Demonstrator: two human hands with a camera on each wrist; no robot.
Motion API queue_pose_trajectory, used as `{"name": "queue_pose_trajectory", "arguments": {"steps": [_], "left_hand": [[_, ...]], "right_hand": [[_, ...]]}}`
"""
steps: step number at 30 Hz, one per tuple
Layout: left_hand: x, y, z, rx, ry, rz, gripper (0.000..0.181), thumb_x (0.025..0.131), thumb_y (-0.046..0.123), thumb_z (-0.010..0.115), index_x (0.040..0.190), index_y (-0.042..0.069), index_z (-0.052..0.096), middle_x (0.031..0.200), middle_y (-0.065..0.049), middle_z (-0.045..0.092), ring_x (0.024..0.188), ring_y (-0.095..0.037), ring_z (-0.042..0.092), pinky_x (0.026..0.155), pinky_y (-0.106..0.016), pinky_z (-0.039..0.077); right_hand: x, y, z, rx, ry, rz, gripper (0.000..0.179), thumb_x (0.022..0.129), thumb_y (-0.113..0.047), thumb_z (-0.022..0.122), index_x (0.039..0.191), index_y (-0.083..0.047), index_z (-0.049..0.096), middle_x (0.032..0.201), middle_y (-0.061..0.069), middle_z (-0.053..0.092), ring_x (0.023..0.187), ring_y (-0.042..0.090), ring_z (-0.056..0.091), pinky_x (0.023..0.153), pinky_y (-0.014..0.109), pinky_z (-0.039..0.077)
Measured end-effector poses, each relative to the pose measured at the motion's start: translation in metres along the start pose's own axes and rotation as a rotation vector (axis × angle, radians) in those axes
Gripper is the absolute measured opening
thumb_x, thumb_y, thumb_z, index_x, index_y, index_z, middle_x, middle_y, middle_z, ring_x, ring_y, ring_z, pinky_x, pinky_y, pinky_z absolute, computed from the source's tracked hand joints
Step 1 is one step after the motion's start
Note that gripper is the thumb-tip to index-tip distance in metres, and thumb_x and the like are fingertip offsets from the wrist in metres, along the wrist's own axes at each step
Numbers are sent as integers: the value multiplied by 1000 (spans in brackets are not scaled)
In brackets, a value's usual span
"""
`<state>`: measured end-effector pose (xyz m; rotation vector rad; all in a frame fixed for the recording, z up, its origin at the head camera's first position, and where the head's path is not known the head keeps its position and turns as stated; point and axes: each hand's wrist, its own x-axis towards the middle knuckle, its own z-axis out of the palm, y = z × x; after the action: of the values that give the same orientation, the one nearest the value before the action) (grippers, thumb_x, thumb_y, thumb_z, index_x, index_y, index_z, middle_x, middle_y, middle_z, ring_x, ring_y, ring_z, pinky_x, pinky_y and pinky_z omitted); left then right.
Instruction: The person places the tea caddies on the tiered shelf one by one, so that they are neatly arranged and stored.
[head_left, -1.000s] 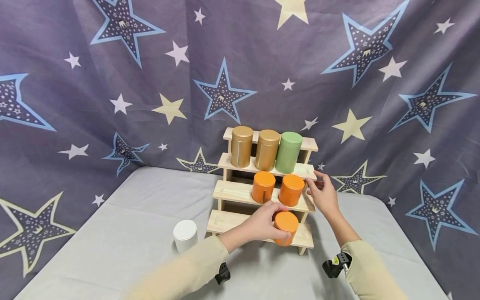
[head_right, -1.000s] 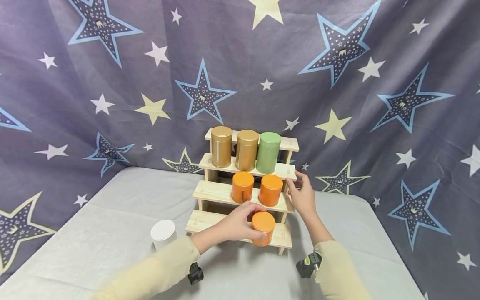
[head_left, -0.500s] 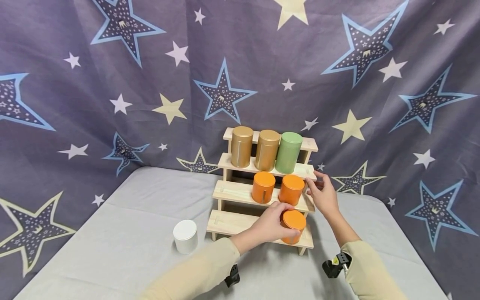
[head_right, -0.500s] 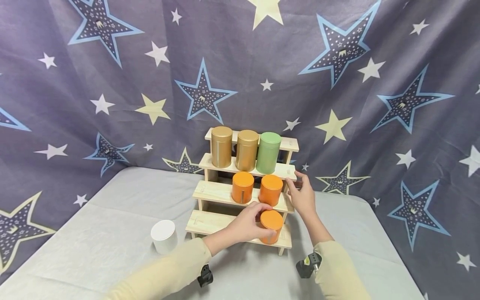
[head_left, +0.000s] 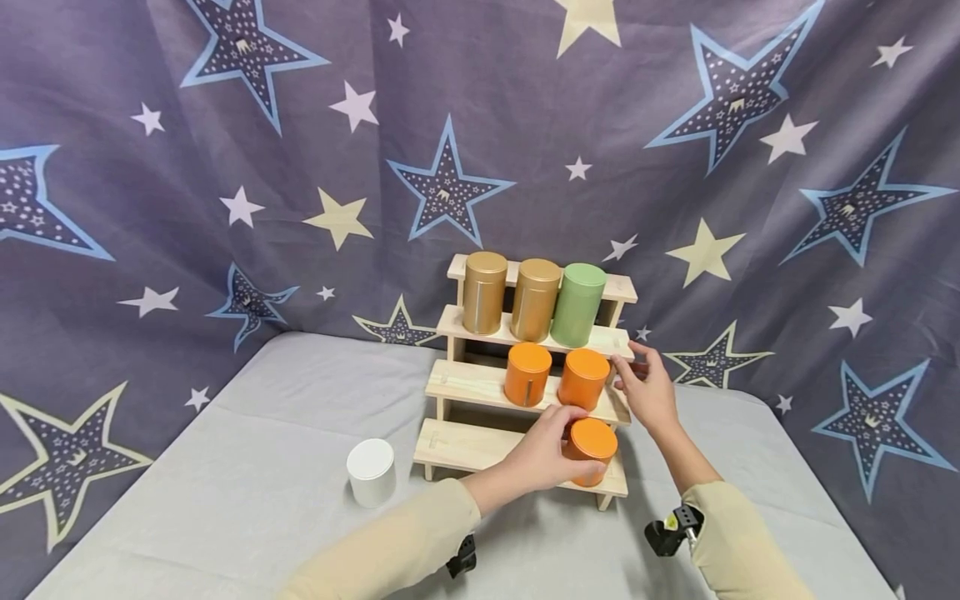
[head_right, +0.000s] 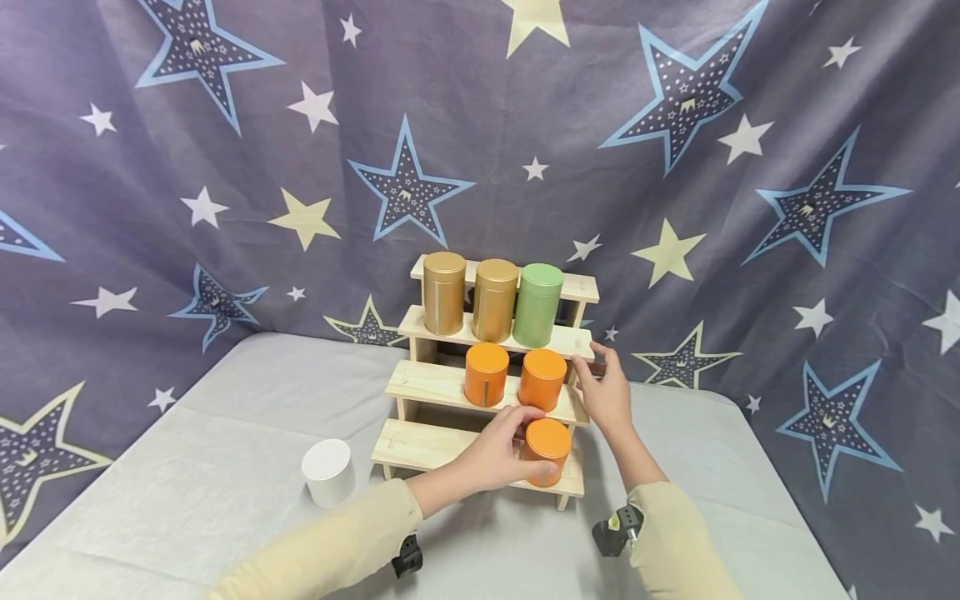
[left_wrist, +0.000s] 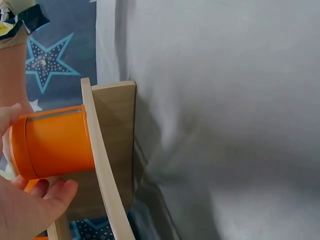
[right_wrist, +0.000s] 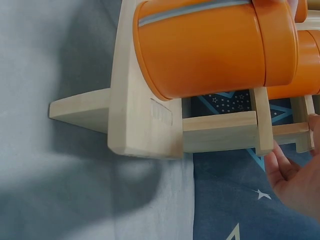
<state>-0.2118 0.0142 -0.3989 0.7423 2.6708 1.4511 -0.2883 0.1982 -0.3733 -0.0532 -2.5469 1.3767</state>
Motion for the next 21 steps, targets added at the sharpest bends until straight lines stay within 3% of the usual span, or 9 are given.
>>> {"name": "queue_pose_trajectory", "arguments": {"steps": [7,13,21], "left_hand": [[-11,0,-8,10,-5,24,67,75,35,78,130,12,45,119,-3,51,105,-11,54,93,-25,47],[-22,2,-21,17,-43,-3,70,76,37,77,132,14,44,119,-4,51,107,-17,53,91,-25,46],[-38,-6,-45,34,-73,-13,62,76,36,77,128,16,50,122,-4,52,108,-20,54,88,-25,47]], "right_hand": [[0,0,1,-3,5,4,56,95,-42,49,142,-15,35,119,20,59,92,31,66,73,25,53],[0,0,0,-4,6,3,55,96,-40,49,142,-14,35,119,20,59,91,30,66,67,19,51],[0,-1,-1,-16,-3,3,55,96,-41,48,142,-15,35,118,20,59,90,28,66,70,24,51]]}}
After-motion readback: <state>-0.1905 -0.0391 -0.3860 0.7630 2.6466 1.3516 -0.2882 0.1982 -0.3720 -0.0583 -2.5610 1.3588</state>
